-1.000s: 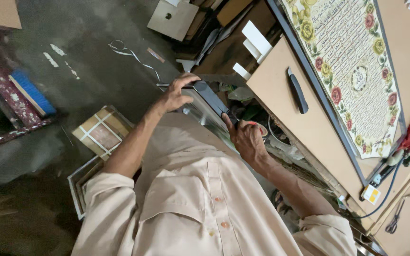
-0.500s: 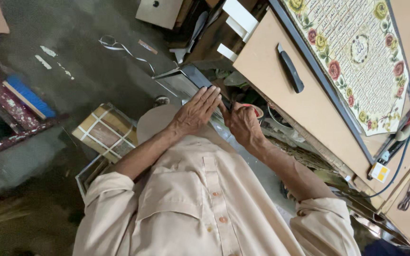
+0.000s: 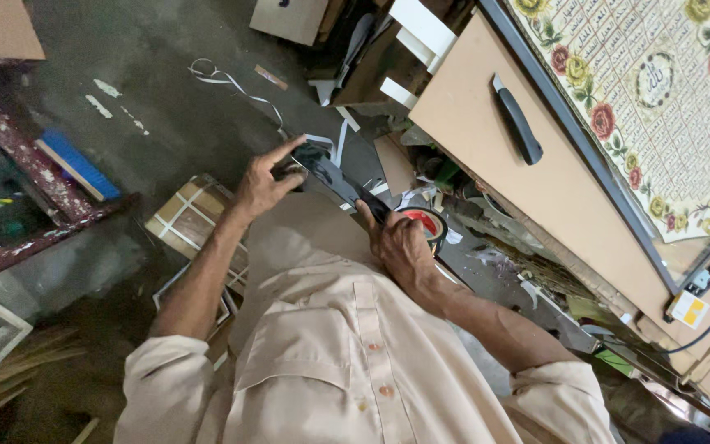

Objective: The person sits on the floor and trims excess white material from the edges of a framed map using a utility knife. They then apply black tape along the frame edges to finish the assembly.

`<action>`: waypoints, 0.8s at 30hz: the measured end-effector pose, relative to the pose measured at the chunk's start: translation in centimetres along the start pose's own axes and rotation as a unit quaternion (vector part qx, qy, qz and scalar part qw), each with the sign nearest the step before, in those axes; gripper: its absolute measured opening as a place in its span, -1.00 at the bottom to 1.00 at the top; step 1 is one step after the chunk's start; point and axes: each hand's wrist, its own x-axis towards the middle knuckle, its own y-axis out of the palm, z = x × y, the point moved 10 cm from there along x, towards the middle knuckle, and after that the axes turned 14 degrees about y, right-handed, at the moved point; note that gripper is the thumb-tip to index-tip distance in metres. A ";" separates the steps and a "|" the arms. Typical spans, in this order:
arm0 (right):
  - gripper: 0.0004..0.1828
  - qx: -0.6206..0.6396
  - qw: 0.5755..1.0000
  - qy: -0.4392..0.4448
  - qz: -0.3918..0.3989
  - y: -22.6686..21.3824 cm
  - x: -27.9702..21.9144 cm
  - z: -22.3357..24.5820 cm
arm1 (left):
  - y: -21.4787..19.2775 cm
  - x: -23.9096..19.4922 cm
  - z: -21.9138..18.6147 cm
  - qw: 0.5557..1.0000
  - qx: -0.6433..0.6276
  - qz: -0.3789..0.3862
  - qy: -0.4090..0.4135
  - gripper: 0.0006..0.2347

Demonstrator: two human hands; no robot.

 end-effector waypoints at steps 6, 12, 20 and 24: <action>-0.17 -0.013 1.000 -0.011 -0.005 0.1 -0.1 0.4 | 0.9 1.6 1.7 0.998 -0.031 0.047 0.031 -0.57; -0.15 -0.007 0.998 -0.046 0.029 -0.6 0.0 0.6 | 0.7 3.9 1.6 0.984 -0.048 0.156 0.069 -0.66; -0.14 0.009 0.998 -0.023 0.052 -0.8 0.7 -0.5 | 0.9 5.2 1.0 0.981 -0.063 0.159 0.097 -0.64; -0.14 0.041 0.998 -0.019 0.044 -0.8 0.8 -0.4 | 1.1 5.1 2.0 0.972 -0.046 0.211 0.091 -0.61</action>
